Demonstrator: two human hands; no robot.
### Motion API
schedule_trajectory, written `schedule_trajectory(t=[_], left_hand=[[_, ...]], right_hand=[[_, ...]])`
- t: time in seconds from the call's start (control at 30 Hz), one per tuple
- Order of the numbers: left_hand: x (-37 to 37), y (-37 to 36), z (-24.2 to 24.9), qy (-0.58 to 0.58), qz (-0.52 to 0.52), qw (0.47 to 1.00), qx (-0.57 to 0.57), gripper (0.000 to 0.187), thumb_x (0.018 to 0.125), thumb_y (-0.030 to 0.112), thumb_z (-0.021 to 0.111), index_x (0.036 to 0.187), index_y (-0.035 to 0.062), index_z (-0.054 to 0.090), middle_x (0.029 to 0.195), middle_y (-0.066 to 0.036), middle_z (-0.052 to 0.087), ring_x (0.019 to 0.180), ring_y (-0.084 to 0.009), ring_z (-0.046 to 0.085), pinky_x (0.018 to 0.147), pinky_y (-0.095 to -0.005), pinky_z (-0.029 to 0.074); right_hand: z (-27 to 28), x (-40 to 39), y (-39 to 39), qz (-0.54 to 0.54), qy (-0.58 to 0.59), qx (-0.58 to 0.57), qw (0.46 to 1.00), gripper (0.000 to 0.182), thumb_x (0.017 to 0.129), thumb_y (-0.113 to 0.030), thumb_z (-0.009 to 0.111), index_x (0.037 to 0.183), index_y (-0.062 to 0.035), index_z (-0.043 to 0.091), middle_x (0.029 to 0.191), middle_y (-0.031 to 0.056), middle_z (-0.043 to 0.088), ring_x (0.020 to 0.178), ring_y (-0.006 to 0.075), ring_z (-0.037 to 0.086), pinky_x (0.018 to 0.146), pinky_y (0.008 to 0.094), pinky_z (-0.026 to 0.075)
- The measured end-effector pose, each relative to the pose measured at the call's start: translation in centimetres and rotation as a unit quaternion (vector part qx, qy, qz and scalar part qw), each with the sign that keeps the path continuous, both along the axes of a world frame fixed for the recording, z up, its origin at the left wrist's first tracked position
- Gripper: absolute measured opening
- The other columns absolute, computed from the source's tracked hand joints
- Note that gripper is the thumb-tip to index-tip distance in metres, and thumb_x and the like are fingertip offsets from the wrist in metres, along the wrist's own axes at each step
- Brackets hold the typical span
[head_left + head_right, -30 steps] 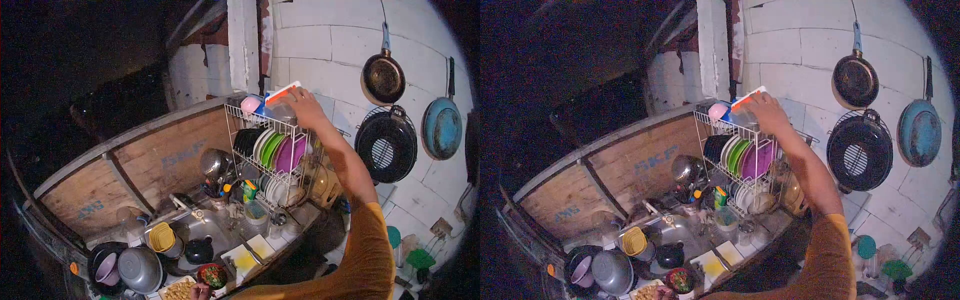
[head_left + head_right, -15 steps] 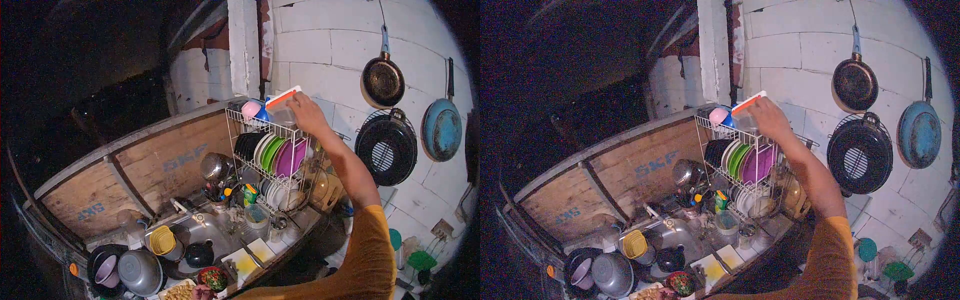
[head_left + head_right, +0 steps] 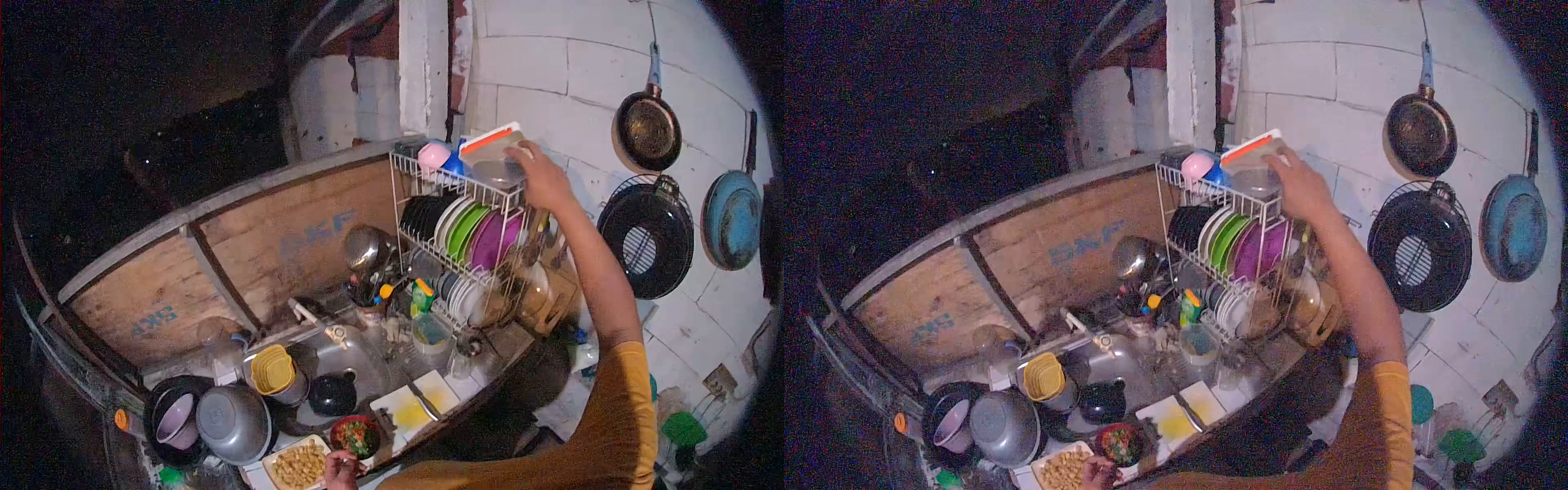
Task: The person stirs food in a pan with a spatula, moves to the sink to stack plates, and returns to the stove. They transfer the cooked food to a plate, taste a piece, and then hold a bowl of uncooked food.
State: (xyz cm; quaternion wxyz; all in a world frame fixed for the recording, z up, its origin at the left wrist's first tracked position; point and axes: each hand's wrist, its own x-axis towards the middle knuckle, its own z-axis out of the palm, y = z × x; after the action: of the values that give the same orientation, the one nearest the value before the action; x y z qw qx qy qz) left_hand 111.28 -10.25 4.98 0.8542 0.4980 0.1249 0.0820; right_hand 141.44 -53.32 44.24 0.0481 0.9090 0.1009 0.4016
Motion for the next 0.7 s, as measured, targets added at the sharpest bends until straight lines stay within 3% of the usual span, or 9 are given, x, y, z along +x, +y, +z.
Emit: schedule_trajectory(t=[0.03,0.17,0.3,0.4,0.43,0.5,0.57,0.63,0.7], left_hand=[[0.0,0.5,-0.4,-0.025,-0.03,0.999,0.005,0.019,0.086,0.01,0.056,0.104,0.0106,0.052,0.085,0.0,0.051,0.073,-0.0133,0.051,0.062,-0.0277,0.043],[-0.8,2.0,-0.8,0.014,-0.06,0.998,-0.03,0.023,0.085,0.008,0.056,0.108,0.0101,0.052,0.09,-0.001,0.053,0.08,-0.0142,0.052,0.068,-0.0294,0.045],[-1.2,3.6,-1.7,0.033,-0.08,0.995,-0.046,0.023,0.084,0.01,0.058,0.106,0.0098,0.052,0.086,-0.002,0.054,0.069,-0.0141,0.052,0.063,-0.0274,0.044],[-1.4,4.7,-1.4,0.028,-0.102,0.994,-0.04,0.013,0.085,-0.002,0.05,0.097,0.0018,0.049,0.085,-0.009,0.056,0.07,-0.0165,0.056,0.064,-0.0305,0.048],[-1.7,5.2,-1.6,0.034,-0.103,0.993,-0.038,0.013,0.085,-0.002,0.05,0.097,0.0018,0.049,0.085,-0.009,0.056,0.07,-0.0165,0.056,0.064,-0.0305,0.048],[-2.4,6.1,-2.0,-0.005,-0.143,0.989,-0.025,0.013,0.085,0.0,0.048,0.097,0.0032,0.05,0.087,-0.008,0.055,0.069,-0.0201,0.058,0.063,-0.0307,0.048],[-3.2,7.2,-2.4,0.025,-0.151,0.988,-0.022,0.014,0.082,-0.005,0.049,0.094,0.0031,0.05,0.088,-0.009,0.054,0.072,-0.0185,0.057,0.064,-0.0312,0.047],[-4.2,8.4,-4.0,0.01,-0.16,0.987,-0.005,0.02,0.085,-0.005,0.047,0.103,0.0035,0.05,0.092,-0.007,0.057,0.072,-0.0168,0.056,0.066,-0.0301,0.046],[-5.3,9.5,-4.4,0.015,-0.181,0.983,0.02,0.024,0.085,-0.006,0.047,0.105,0.0052,0.05,0.095,-0.005,0.056,0.074,-0.0149,0.056,0.067,-0.0283,0.046]], right_hand=[[-0.2,-0.3,0.2,-0.008,-0.012,-0.003,1.0,0.066,0.064,0.004,0.055,0.125,-0.021,0.045,0.128,0.0123,0.043,0.104,0.0359,0.054,0.08,0.044,0.049],[-0.4,-3.7,2.8,-0.041,0.011,-0.003,0.999,0.062,0.068,-0.001,0.056,0.126,-0.0203,0.045,0.128,0.0145,0.043,0.107,0.0354,0.053,0.082,0.0452,0.049],[-2.7,-7.6,6.9,0.032,-0.037,0.023,0.999,0.056,0.068,0.0,0.056,0.122,-0.0142,0.048,0.123,0.0159,0.046,0.106,0.036,0.053,0.086,0.0439,0.046],[-5.5,-11.1,10.2,0.132,-0.018,0.025,0.991,0.054,0.068,0.0,0.058,0.121,-0.0104,0.049,0.118,0.0158,0.05,0.105,0.0357,0.053,0.089,0.0417,0.044],[-6.7,-12.4,11.3,0.192,0.017,0.033,0.981,0.054,0.068,-0.001,0.059,0.12,-0.009,0.05,0.115,0.0156,0.052,0.104,0.0353,0.053,0.09,0.0406,0.043],[-10.7,-15.6,13.5,0.17,0.135,0.182,0.959,0.051,0.071,-0.002,0.061,0.12,-0.0096,0.05,0.113,0.0157,0.055,0.103,0.0326,0.054,0.089,0.0384,0.043],[-15.4,-18.3,15.5,0.175,0.136,0.168,0.961,0.047,0.074,-0.004,0.062,0.12,-0.0091,0.052,0.111,0.0157,0.057,0.101,0.0307,0.056,0.087,0.0379,0.045],[-18.5,-21.4,19.6,0.191,0.213,0.333,0.899,0.043,0.075,-0.006,0.064,0.117,-0.0078,0.055,0.109,0.0152,0.059,0.094,0.0291,0.059,0.083,0.0365,0.047],[-24.9,-23.1,21.8,0.23,0.194,0.297,0.906,0.039,0.074,0.002,0.062,0.112,-0.0032,0.056,0.092,0.0096,0.063,0.08,0.0182,0.06,0.072,0.0305,0.049]])
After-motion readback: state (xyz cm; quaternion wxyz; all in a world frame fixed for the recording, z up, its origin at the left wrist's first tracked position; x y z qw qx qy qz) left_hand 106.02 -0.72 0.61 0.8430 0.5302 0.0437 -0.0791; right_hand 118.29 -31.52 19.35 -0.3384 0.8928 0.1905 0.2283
